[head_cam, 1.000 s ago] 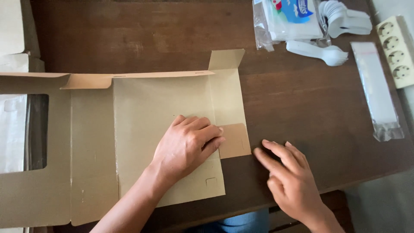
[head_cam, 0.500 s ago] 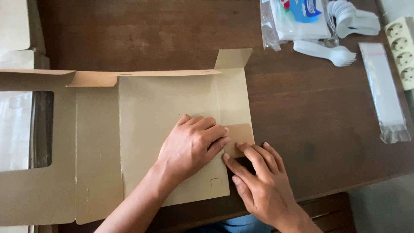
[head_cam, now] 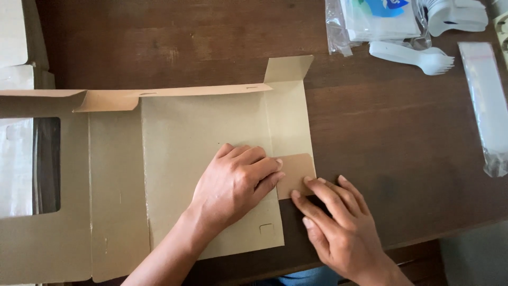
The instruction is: The person is carefully folding a flat cardboard box into its 3D shape, focusing on the side flaps and the windowed lid.
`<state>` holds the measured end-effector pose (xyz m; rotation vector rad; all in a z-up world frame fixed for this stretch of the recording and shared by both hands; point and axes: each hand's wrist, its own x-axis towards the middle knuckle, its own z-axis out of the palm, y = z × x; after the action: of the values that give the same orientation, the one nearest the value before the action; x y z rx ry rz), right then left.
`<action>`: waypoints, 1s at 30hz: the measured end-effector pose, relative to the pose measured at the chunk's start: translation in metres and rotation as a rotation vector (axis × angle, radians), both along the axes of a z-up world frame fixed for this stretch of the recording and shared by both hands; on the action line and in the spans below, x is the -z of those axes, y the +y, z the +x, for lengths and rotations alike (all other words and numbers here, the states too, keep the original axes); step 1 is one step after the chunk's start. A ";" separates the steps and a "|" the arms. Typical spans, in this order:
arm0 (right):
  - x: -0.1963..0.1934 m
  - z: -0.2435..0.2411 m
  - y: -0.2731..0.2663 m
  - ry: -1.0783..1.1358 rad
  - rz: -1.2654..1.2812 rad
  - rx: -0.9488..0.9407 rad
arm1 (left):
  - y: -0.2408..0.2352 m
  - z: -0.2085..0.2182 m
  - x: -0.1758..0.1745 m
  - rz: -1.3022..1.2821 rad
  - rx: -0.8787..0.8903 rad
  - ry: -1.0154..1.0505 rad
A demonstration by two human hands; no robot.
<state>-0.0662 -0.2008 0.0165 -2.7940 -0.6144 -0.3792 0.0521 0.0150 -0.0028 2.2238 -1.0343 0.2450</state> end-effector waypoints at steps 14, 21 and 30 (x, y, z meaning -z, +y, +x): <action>0.004 -0.014 -0.034 -0.015 -0.017 0.097 | -0.002 -0.001 -0.001 0.014 0.001 0.009; -0.045 -0.029 -0.003 0.087 0.574 0.411 | -0.025 -0.004 0.006 0.004 -0.021 -0.019; 0.030 -0.128 0.015 0.253 0.775 0.439 | -0.076 -0.004 0.022 -0.029 -0.094 0.062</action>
<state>-0.1943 -0.1857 -0.0136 -2.1363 0.1932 -0.2576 0.0477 -0.0611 -0.0251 2.2421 -0.8895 0.2297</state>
